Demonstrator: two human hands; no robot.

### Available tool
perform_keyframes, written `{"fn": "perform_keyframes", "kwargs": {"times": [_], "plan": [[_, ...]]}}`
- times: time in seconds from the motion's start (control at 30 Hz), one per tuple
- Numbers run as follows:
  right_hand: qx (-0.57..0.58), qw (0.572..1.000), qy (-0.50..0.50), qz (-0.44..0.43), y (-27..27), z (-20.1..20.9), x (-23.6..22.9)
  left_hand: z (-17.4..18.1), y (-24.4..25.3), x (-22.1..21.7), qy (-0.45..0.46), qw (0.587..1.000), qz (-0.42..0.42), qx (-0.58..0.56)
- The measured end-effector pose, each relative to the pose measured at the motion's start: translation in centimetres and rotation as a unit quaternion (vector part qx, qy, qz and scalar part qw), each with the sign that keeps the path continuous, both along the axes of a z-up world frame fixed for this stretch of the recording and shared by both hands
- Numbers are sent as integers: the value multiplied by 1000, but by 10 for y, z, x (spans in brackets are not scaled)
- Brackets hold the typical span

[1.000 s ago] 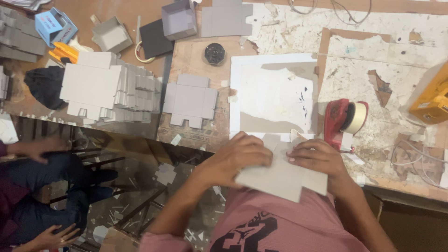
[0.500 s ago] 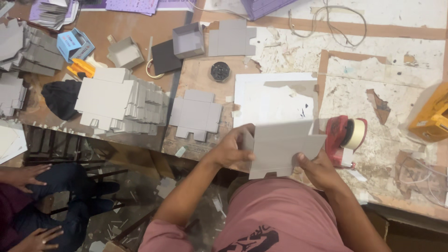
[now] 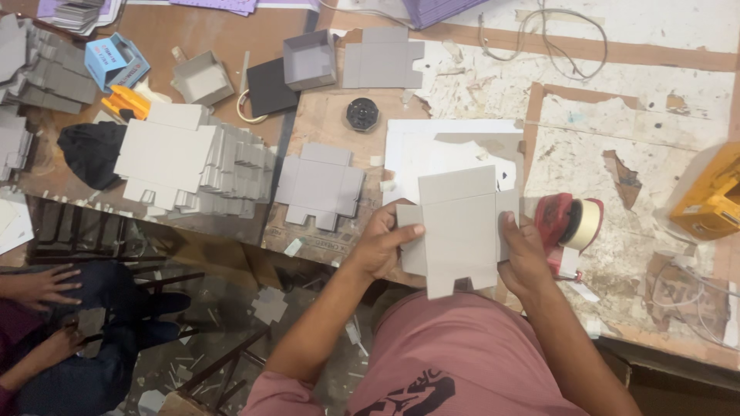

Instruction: The person folds flat cardboard pieces into small boxes and secures the edges with adhesive tape from a dispenser. They repeatedly pick up a piece, fold it, apply tape, and place the finished box aside.

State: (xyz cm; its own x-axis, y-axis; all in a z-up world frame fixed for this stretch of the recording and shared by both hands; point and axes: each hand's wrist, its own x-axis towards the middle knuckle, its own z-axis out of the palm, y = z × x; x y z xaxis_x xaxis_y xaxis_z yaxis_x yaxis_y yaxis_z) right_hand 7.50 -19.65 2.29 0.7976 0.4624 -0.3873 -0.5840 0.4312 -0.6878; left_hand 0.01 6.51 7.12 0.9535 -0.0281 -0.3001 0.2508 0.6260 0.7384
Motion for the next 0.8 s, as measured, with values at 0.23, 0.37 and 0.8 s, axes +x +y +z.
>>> {"fn": "perform_keyframes", "kwargs": {"times": [0.23,0.37,0.8], "plan": [[56,983,171,38,4,6,6,-8,-13,4,8,999,49,-13],[-153,987,-17,32,11,14,14,1,-18,3,12,995,102,13],[-364,876,-282,142,44,26,-10,7,-100,11,-177,838,146,495]]}}
